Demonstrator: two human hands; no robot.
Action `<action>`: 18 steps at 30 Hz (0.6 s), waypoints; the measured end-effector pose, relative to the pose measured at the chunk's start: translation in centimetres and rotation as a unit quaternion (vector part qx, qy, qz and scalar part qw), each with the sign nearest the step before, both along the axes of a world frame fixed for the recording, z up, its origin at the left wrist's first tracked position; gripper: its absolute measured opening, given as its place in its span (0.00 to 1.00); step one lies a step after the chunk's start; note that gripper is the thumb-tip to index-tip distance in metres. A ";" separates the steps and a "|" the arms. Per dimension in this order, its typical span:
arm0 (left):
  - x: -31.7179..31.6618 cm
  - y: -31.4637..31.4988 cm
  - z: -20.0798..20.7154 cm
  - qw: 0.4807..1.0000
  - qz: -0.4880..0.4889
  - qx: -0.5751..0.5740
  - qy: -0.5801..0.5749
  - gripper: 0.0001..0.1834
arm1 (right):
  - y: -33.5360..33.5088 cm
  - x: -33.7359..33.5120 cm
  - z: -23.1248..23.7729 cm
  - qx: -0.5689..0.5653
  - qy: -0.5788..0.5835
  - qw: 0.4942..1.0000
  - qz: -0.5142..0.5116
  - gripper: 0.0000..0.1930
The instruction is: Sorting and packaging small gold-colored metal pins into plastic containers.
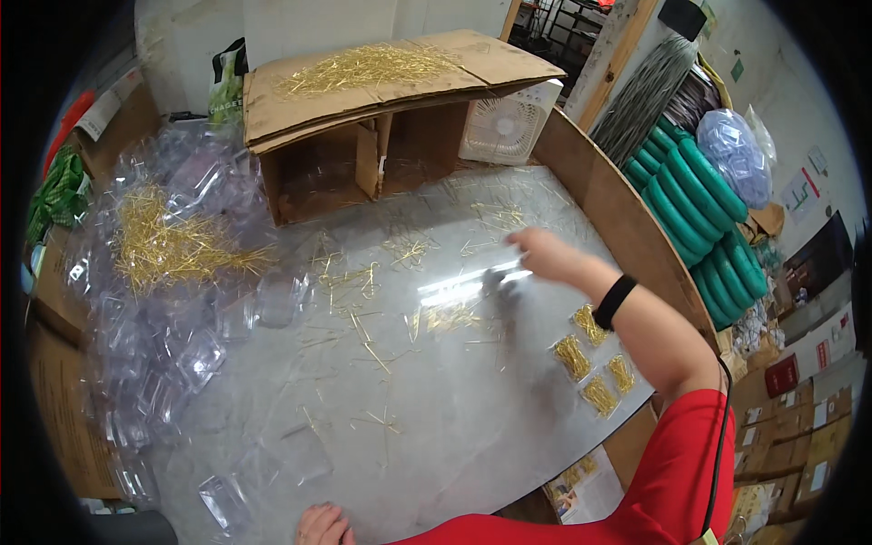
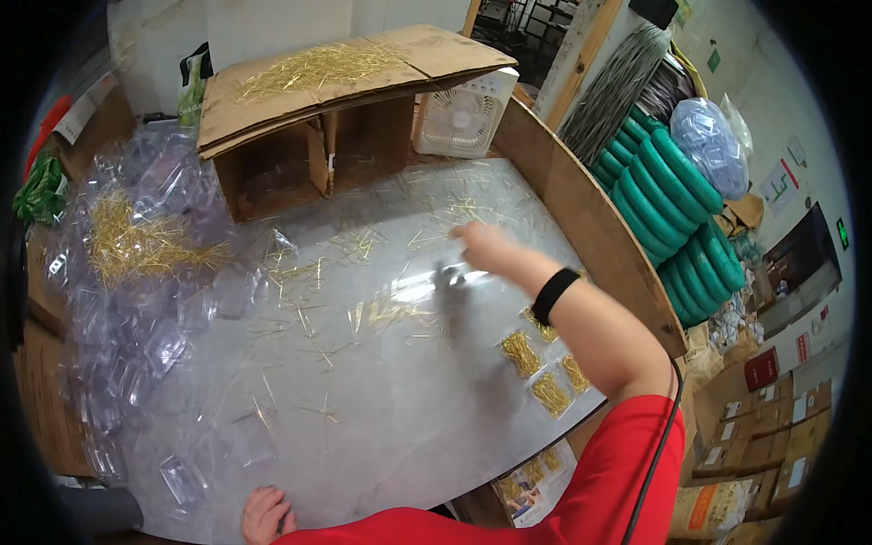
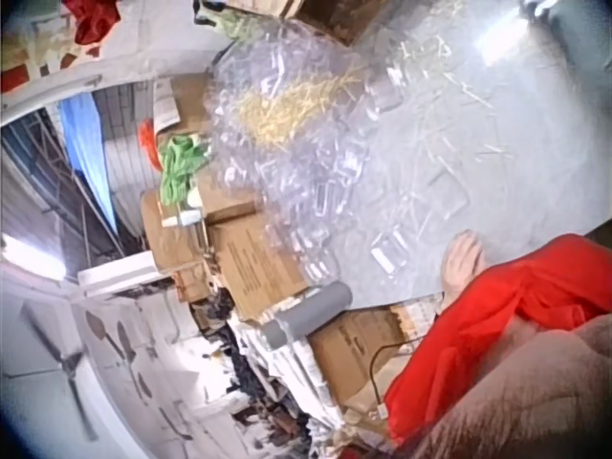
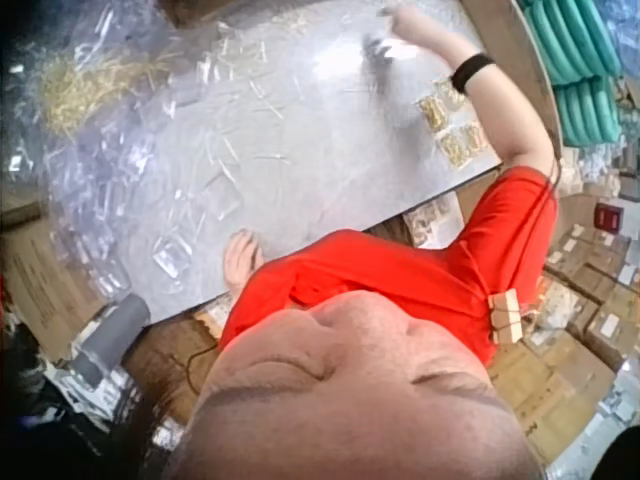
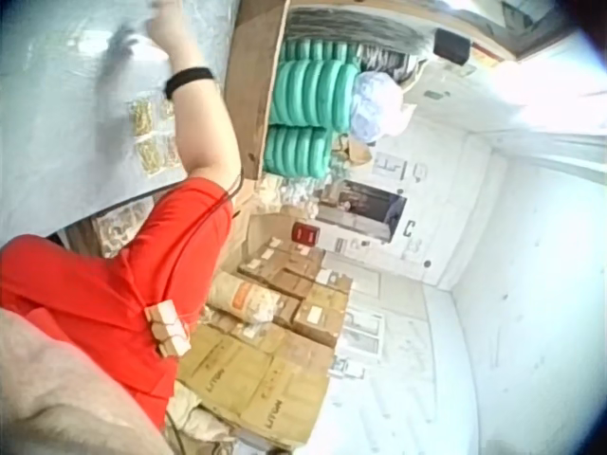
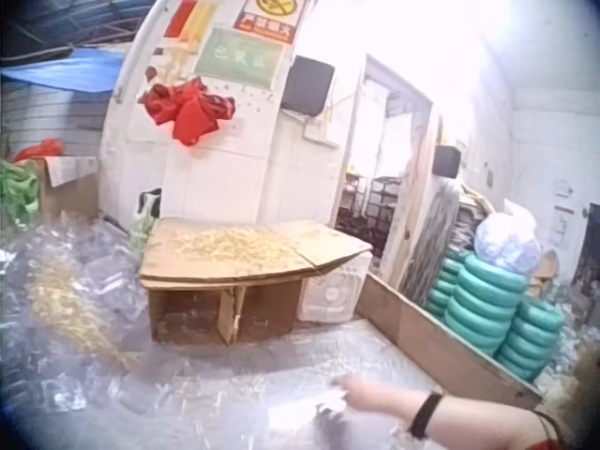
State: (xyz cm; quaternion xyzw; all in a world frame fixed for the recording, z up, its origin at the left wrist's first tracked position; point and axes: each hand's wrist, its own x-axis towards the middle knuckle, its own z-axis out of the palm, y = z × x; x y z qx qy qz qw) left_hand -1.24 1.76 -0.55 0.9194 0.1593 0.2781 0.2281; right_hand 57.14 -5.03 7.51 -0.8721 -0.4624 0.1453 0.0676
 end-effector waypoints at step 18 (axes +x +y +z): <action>-0.4 -0.3 -0.3 0.999 0.030 0.013 0.004 0.14 | -3.2 4.3 1.3 0.027 0.146 0.971 -0.190 0.13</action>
